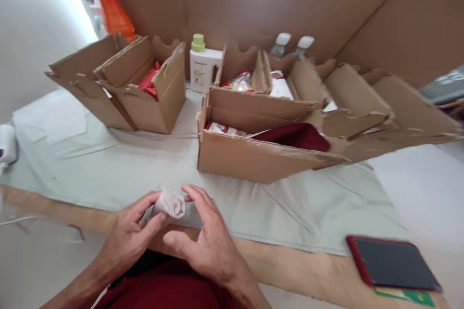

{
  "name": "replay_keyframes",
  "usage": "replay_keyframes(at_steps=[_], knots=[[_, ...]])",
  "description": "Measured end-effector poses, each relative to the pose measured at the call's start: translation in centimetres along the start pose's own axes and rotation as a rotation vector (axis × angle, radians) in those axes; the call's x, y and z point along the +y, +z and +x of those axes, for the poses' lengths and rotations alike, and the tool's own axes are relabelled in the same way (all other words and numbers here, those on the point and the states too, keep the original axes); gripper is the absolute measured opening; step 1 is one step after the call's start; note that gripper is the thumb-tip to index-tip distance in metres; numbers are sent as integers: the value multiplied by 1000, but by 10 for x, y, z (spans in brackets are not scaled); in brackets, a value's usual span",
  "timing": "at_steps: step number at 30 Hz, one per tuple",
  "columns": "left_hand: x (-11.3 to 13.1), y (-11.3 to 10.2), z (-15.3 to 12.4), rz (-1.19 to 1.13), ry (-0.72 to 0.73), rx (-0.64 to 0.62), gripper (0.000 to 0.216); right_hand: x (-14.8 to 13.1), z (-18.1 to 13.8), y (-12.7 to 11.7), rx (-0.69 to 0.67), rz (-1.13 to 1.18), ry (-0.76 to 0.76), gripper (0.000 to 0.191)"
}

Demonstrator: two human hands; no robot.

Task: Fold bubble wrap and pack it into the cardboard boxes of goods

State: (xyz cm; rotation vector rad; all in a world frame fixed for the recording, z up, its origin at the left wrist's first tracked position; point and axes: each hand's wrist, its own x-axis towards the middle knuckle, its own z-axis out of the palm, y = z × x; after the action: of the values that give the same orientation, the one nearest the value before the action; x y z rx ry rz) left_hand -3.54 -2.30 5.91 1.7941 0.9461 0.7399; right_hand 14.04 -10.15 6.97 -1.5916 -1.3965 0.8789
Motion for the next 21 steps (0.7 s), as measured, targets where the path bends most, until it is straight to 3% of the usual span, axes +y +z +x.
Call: replay_keyframes(at_steps=[2, 4, 8, 11, 14, 17, 21], knots=[[2, 7, 0, 55, 125, -37, 23, -5, -3, -12, -57, -12, 10, 70], [4, 14, 1, 68, 201, -62, 22, -9, -4, -22, -69, -6, -19, 51], [10, 25, 9, 52, 152, -122, 23, -8, -8, -38, -16, 17, -31, 18], [19, 29, 14, 35, 84, -288, 19, -3, -17, -50, -26, 76, -44, 12], [30, 31, 20, 42, 144, -402, 14, 3, -27, -66, -16, 97, -50, 11], [48, 27, 35, 95, 374, -280, 30, 7, -36, -88, 39, 60, -18, 8], [77, 22, 72, 355, 640, 129, 50, 7, -53, -135, 95, 49, -83, 11]])
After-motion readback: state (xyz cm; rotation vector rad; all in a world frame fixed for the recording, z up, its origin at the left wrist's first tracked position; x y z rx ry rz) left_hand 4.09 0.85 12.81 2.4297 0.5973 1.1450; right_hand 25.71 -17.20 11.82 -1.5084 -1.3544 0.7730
